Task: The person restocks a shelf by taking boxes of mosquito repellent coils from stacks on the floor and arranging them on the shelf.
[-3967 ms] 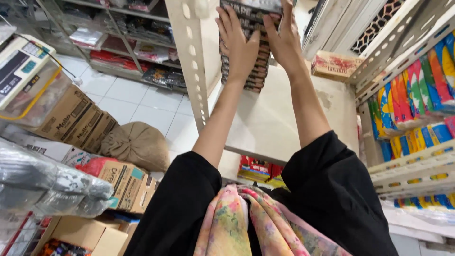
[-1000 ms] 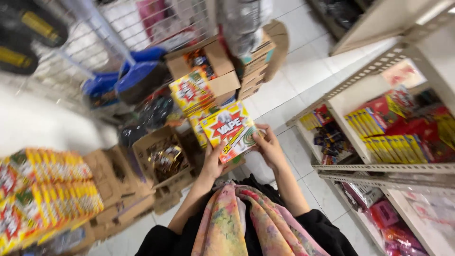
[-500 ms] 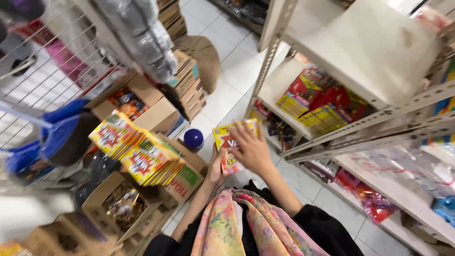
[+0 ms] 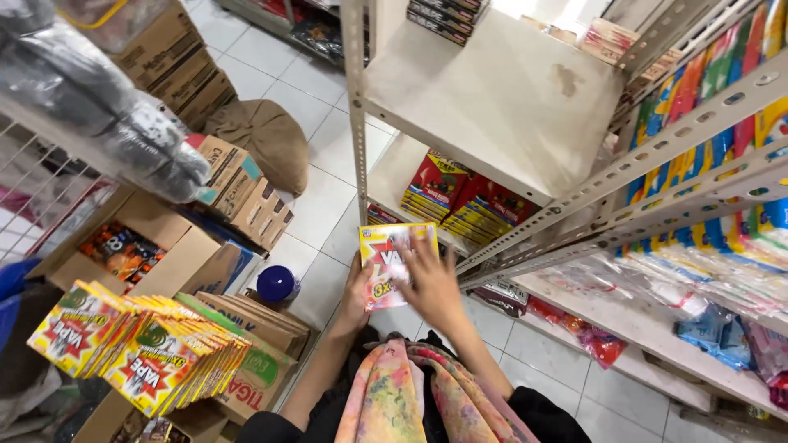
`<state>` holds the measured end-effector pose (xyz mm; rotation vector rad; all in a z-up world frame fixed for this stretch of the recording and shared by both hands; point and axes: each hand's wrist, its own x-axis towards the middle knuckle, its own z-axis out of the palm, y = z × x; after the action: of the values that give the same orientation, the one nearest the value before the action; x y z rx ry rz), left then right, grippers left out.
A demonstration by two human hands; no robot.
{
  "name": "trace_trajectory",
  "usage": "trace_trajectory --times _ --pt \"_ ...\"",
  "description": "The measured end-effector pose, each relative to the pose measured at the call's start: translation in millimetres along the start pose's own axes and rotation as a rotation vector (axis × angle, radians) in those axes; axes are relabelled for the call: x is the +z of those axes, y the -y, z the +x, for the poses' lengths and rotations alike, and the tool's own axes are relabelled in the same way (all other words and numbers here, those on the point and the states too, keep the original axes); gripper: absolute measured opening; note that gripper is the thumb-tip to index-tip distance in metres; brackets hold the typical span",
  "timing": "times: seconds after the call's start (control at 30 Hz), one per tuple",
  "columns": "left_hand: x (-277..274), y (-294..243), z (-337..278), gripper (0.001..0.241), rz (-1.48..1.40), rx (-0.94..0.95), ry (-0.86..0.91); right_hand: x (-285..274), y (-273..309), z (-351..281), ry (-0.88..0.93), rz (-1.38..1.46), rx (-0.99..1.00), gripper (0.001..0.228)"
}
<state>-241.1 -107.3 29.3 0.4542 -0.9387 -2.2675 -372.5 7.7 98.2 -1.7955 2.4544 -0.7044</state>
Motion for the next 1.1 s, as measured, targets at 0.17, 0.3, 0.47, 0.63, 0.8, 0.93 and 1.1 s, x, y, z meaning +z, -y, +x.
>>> trace_trajectory --times 0.17,0.3,0.47,0.63,0.8,0.93,1.1 --pt "8.4 -1.3 40.1 0.046 -0.001 -0.115 -0.045 -10.5 -63.6 -5.0 -0.061 0.353 0.345 0.075" --pt "39.6 -20.1 89.2 0.052 0.108 -0.083 0.027 -33.8 -51.8 11.5 -0.170 0.799 0.214 0.087" --pt "70.0 -46.1 175.8 0.071 0.240 -0.096 0.166 -55.2 -38.0 68.9 -0.407 0.430 0.259 0.096" --pt "83.5 -76.8 245.3 0.063 0.854 0.263 0.307 -63.9 -41.7 129.4 -0.552 0.161 0.410 0.077" --pt "94.4 -105.8 257.7 0.057 1.205 0.543 0.305 -55.6 -63.7 189.5 -0.488 -0.062 0.469 0.067" --pt "80.9 -105.6 276.0 0.059 1.419 0.666 0.409 -33.9 -85.7 227.5 -0.421 -0.125 0.375 0.055" --pt "74.2 -108.0 305.4 0.072 1.563 0.709 0.372 -21.4 -100.0 281.4 -0.436 -0.062 0.348 0.050"
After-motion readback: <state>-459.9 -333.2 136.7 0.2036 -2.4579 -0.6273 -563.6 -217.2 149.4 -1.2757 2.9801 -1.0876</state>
